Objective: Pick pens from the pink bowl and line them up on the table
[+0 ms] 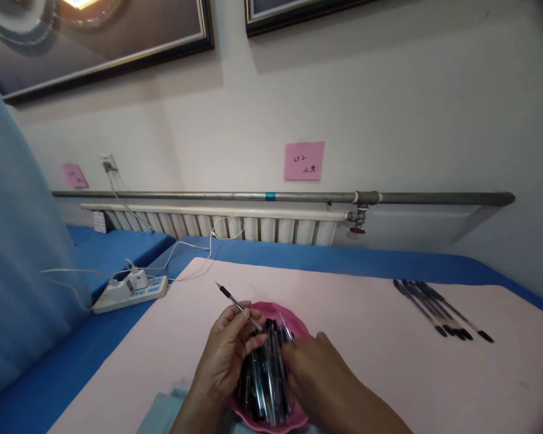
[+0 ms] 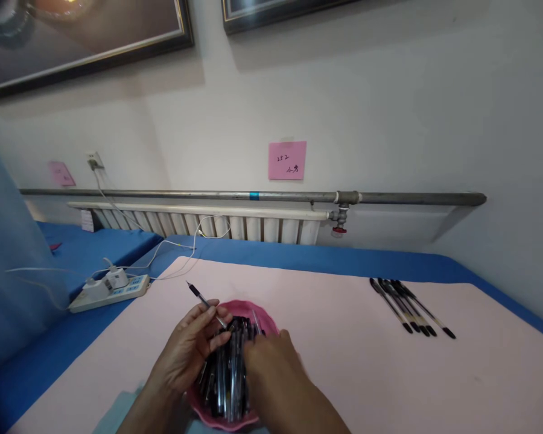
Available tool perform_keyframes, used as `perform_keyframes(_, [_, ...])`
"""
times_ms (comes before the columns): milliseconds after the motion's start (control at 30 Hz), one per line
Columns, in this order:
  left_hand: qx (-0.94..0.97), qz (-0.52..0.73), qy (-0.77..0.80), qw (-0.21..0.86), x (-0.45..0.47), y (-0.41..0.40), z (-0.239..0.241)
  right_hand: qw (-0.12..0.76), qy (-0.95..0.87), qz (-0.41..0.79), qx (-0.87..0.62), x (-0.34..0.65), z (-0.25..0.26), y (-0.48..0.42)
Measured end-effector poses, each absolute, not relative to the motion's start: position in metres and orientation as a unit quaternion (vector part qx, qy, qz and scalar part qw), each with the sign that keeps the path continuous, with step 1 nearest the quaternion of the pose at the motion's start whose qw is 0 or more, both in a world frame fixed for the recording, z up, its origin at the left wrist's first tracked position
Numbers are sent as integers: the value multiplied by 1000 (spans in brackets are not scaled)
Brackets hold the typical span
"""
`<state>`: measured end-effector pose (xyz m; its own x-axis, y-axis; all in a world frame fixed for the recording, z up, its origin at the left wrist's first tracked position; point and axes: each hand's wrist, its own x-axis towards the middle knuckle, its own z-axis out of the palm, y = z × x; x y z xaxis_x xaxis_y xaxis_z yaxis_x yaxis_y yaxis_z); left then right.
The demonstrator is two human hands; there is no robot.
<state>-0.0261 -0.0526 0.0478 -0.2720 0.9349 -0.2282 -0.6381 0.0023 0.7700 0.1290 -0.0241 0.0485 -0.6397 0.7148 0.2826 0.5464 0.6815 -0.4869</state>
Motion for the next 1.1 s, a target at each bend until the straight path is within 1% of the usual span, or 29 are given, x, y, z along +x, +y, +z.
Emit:
perform_keyframes(33, [183,679,408,582,-26,-53,48,226,-883,199,-360,131,58,-24])
perform_keyframes(133, [189,663,400,604,-22,-53,47,276,-846,264,-372,133,75,-21])
perform_keyframes(233, [207,638,392,629,-16,-55,47,338,-820,280,-368,132,73,-18])
perform_keyframes(300, [224,619,390,644,-12,-56,46,360,-814,282,-357,131,66,-16])
perform_keyframes(367, [232,608,393,650,-10,-56,45,357,-824,285,-336,131,62,-15])
perform_keyframes(500, [241,604,395,648,-10,-56,44,322,-842,310,-302,132,63,-13])
perform_keyframes(667, [244,605,410,637,-12,-55,46,316,-817,362,-320,136,68,-13])
perform_keyframes(867, [195,675,389,596,-17,-52,48,363,-753,405,-371,132,64,-14])
perform_keyframes(1100, [158,694,392,582,-15,-51,49,439,-629,535,-355,117,48,-16])
